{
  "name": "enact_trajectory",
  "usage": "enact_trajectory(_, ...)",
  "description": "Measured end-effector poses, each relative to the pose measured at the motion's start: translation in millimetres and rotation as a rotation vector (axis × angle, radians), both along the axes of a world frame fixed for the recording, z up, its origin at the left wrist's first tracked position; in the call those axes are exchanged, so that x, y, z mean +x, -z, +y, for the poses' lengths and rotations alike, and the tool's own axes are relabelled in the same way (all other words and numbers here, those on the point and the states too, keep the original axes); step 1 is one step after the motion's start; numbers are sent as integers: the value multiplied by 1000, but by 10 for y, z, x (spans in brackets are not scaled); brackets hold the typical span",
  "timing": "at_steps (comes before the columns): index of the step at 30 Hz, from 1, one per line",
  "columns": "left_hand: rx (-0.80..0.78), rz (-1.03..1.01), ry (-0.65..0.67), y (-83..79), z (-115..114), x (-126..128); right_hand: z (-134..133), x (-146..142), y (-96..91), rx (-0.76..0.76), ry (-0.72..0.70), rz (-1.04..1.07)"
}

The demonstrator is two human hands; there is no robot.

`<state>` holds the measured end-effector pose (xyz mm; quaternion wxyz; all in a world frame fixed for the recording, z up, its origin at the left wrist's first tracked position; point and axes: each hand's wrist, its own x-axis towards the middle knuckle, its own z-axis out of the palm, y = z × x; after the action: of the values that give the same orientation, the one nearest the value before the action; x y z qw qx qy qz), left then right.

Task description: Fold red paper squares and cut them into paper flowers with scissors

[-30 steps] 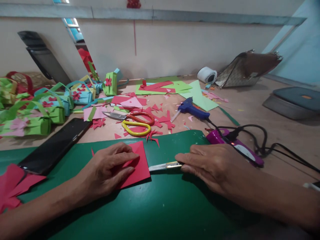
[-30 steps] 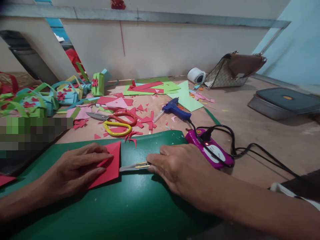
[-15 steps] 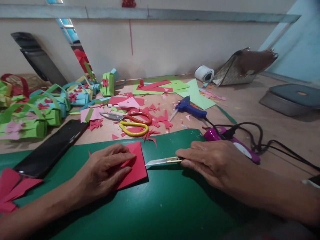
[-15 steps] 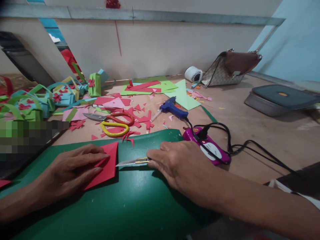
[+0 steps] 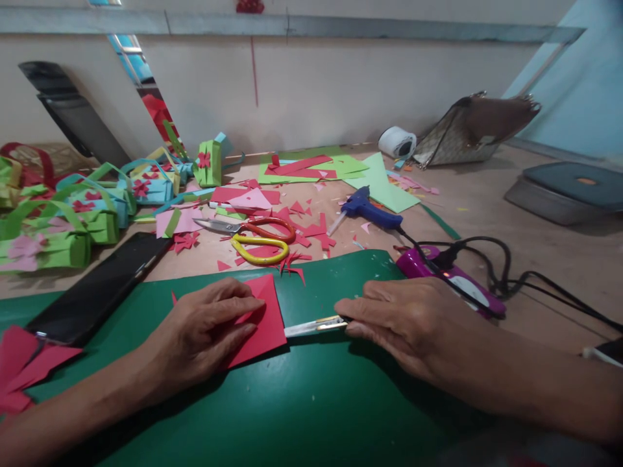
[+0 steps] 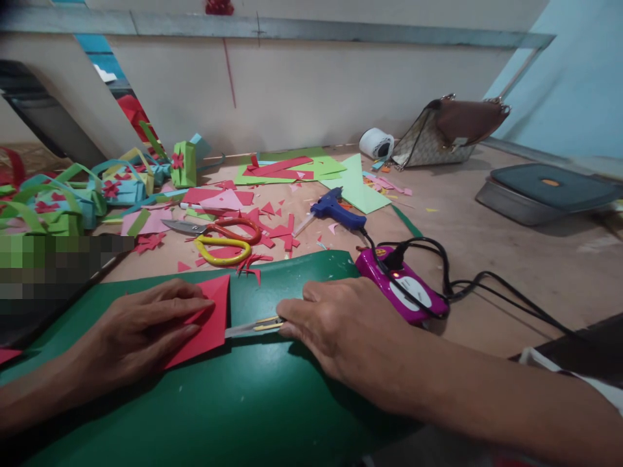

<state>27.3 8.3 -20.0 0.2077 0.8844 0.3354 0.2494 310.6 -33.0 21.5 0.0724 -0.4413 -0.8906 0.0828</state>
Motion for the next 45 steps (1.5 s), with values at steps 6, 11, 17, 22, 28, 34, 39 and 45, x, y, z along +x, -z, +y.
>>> enact_trajectory(6,30,19,62,-11,13,30,31,-108,19,-79,-38,-55)
enact_trajectory(11,89,147,89,-28,38,36,51,-125,67,-86,-68,-64)
enact_trajectory(17,20,197,123,-34,140,-6,96,-130,195,85,-193,-52)
enact_trajectory(22,46,170,174,-6,217,-32,117,-137,232,118,-262,-84)
enact_trajectory(28,11,141,195,-29,230,-22,-6,-83,211,104,-265,-89)
enact_trajectory(34,-50,136,206,-76,241,-7,-35,-209,216,104,-224,-97)
enact_trajectory(39,-27,129,219,-62,243,-10,-72,-201,250,131,-242,-65)
enact_trajectory(45,65,131,213,-50,224,-10,-99,-312,246,121,-204,-63)
